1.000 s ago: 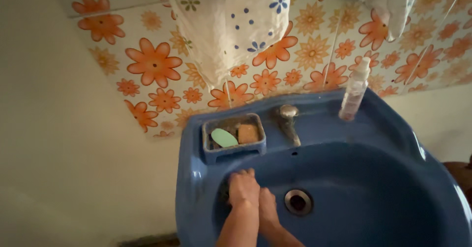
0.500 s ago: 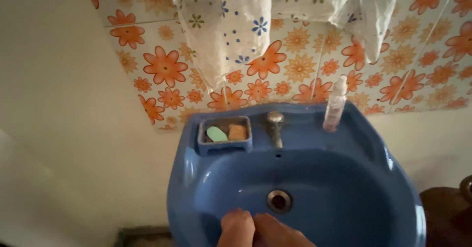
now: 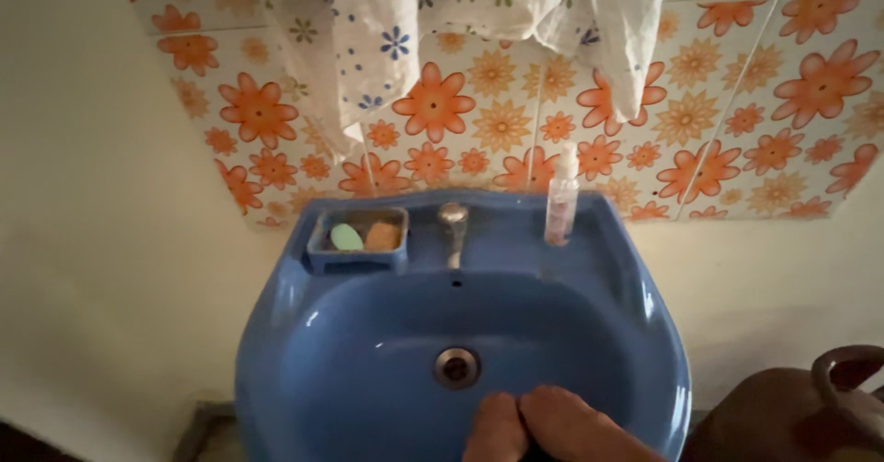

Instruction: The person scrubs the inside of a blue pedestal sink and then the white pedestal base using a dark scrubbing pad. The person repeatedly scrubs the same areas of the pedestal base, focusing on the decorative patterns.

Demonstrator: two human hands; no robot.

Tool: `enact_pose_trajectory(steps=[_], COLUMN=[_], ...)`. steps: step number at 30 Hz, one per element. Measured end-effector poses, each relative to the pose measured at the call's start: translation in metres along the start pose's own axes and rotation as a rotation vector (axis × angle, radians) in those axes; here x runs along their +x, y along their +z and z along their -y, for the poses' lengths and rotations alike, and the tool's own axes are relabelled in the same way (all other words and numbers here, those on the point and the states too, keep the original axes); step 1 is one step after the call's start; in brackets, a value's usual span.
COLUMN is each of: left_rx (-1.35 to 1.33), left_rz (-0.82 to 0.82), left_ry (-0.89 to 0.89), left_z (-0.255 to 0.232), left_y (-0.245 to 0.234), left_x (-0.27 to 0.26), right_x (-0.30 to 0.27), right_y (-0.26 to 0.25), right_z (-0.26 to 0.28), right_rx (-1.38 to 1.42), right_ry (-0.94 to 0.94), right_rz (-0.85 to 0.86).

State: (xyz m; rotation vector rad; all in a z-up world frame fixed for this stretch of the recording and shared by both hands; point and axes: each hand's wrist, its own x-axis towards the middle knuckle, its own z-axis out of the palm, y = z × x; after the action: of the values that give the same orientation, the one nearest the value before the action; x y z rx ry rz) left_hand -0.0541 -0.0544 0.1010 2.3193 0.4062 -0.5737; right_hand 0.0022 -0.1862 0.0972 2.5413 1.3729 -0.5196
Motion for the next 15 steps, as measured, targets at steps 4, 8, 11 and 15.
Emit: enact_pose_trajectory(steps=[4, 8, 11, 15], left_rx=[-0.210, -0.400, -0.444, -0.660], left_rz=[-0.185, -0.449, -0.601, -0.514], left_ry=[0.136, 0.314, 0.391, 0.414], left_z=[-0.021, -0.040, -0.041, -0.041], left_y=[0.022, 0.056, 0.070, 0.070], left_x=[0.027, 0.066, 0.097, 0.118], right_x=[0.010, 0.021, 0.024, 0.015], right_y=[0.005, -0.010, -0.032, -0.062], right_z=[-0.039, -0.070, -0.078, -0.069], right_rx=[-0.158, -0.365, -0.479, -0.548], right_ry=[-0.028, -0.055, -0.121, -0.084], right_rz=[-0.029, -0.065, -0.104, -0.010])
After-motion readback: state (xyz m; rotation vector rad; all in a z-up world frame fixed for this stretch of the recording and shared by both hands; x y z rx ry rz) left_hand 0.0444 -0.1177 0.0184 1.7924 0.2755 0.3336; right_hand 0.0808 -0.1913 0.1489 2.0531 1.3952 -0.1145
